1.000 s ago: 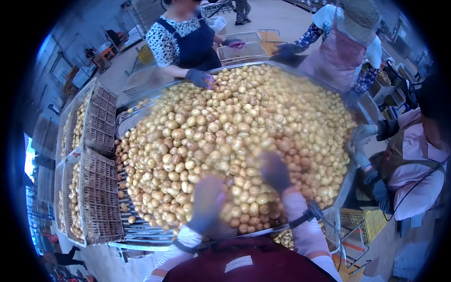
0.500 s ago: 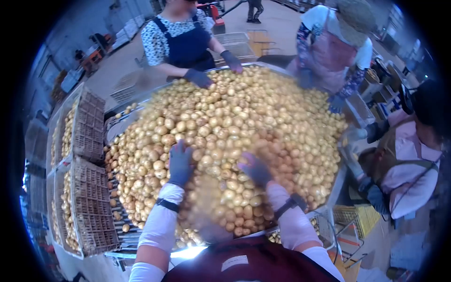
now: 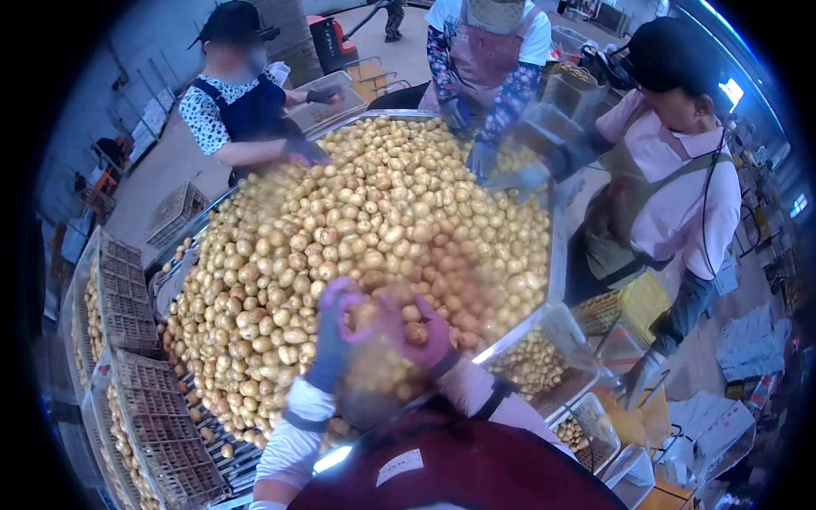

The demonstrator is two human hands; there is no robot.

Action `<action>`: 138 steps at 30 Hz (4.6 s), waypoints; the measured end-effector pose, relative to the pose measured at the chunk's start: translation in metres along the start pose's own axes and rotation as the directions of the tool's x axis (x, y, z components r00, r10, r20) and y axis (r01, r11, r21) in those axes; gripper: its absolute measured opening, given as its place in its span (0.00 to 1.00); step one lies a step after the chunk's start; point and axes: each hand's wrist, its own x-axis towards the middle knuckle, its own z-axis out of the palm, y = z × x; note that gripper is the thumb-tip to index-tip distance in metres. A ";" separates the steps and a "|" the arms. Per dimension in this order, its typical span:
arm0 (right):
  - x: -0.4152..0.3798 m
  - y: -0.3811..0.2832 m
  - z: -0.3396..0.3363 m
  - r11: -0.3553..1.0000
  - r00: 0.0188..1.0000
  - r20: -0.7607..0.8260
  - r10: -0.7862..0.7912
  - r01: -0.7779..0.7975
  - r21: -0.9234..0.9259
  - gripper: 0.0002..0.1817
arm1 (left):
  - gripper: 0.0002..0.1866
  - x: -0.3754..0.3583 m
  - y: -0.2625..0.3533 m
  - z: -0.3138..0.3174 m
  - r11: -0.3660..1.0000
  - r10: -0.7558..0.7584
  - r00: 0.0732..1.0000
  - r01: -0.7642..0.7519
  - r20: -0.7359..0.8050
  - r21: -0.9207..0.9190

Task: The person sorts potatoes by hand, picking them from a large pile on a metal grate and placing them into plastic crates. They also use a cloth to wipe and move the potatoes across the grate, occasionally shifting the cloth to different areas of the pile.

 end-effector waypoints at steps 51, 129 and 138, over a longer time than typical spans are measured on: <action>0.090 -0.214 -0.126 -0.902 0.765 0.480 -0.429 -0.339 -0.266 0.14 | 0.40 -0.067 -0.028 0.030 0.740 -0.449 0.837 0.152 0.312 0.655; 0.102 -0.114 -0.024 -0.626 0.938 0.333 -0.094 0.204 -0.752 0.15 | 0.15 -0.061 -0.032 -0.082 0.500 -0.862 0.487 0.763 -0.144 -0.409; 0.123 -0.013 -0.040 -0.819 0.853 0.283 0.439 0.509 -0.265 0.13 | 0.24 -0.073 -0.076 -0.080 0.575 -0.579 0.816 0.400 0.009 0.714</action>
